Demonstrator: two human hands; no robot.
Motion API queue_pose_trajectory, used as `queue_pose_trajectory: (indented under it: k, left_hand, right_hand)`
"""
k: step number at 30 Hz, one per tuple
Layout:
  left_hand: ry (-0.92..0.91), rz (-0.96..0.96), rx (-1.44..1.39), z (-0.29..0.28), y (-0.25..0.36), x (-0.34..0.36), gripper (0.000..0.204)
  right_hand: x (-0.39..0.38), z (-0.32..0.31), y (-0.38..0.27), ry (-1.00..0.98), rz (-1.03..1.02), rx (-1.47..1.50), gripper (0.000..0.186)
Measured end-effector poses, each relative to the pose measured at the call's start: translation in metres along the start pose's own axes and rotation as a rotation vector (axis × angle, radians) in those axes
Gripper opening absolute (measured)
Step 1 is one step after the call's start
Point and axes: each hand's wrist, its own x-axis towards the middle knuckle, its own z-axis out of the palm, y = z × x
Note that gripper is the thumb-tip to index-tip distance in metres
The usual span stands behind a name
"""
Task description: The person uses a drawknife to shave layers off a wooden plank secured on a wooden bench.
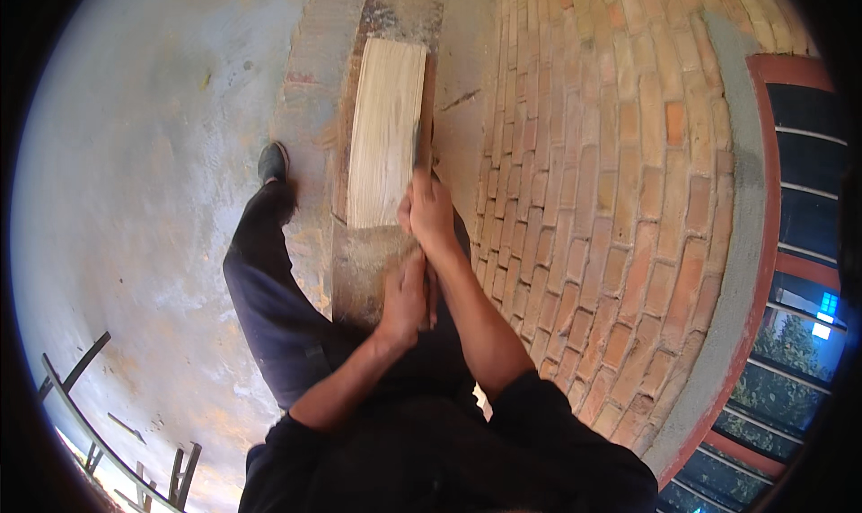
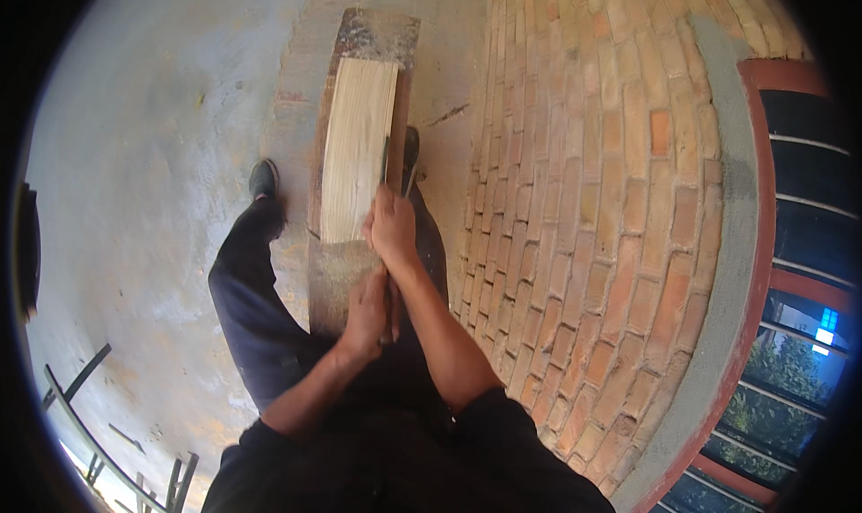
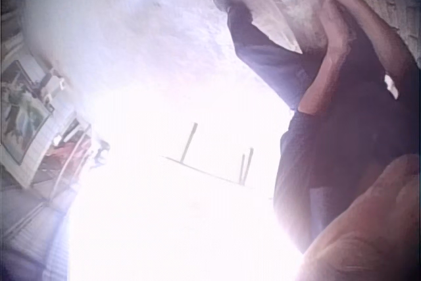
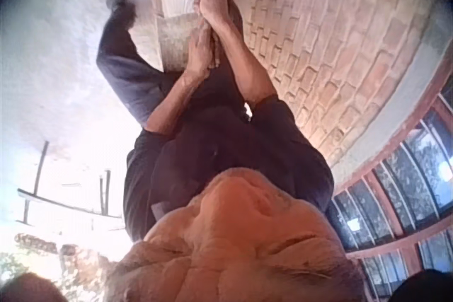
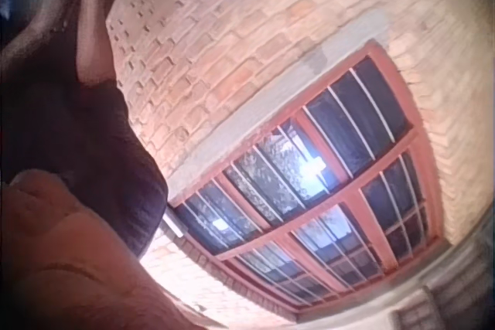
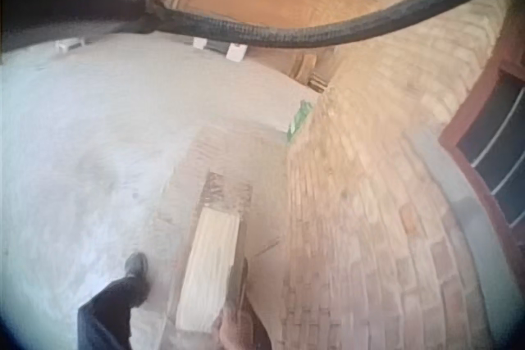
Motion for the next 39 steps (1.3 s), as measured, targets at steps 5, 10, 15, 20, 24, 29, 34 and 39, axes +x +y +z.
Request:
queue_pose_trajectory:
  k: [5, 10, 15, 20, 24, 29, 34, 39]
  left_hand:
    - [0.028, 0.023, -0.025, 0.004, 0.002, 0.015, 0.042]
    - [0.026, 0.02, 0.02, 0.003, -0.002, 0.0, 0.042]
    - [0.015, 0.084, 0.035, 0.011, 0.004, 0.014, 0.043]
    - [0.054, 0.061, 0.05, -0.003, -0.009, -0.002, 0.044]
    - [0.034, 0.004, -0.026, 0.003, -0.011, -0.005, 0.043]
    - [0.022, 0.02, 0.024, 0.001, -0.004, 0.004, 0.047]
    - [0.026, -0.034, -0.017, -0.001, -0.008, -0.016, 0.043]
    - [0.049, -0.063, -0.043, -0.004, -0.01, -0.001, 0.044]
  right_hand:
    - [0.014, 0.001, -0.02, -0.046, 0.062, 0.021, 0.055]
    - [-0.002, -0.002, -0.009, -0.056, 0.019, -0.051, 0.056]
    - [0.015, -0.006, -0.02, -0.024, 0.078, 0.001, 0.053]
    - [-0.006, 0.003, -0.003, -0.039, -0.007, -0.049, 0.057]
    - [-0.011, -0.009, -0.003, -0.073, 0.08, 0.038, 0.055]
    - [0.0, -0.007, -0.006, -0.067, 0.002, -0.06, 0.054]
    - [-0.024, -0.003, -0.009, -0.076, 0.101, 0.034, 0.055]
    - [-0.01, 0.002, -0.004, -0.022, -0.016, -0.091, 0.057]
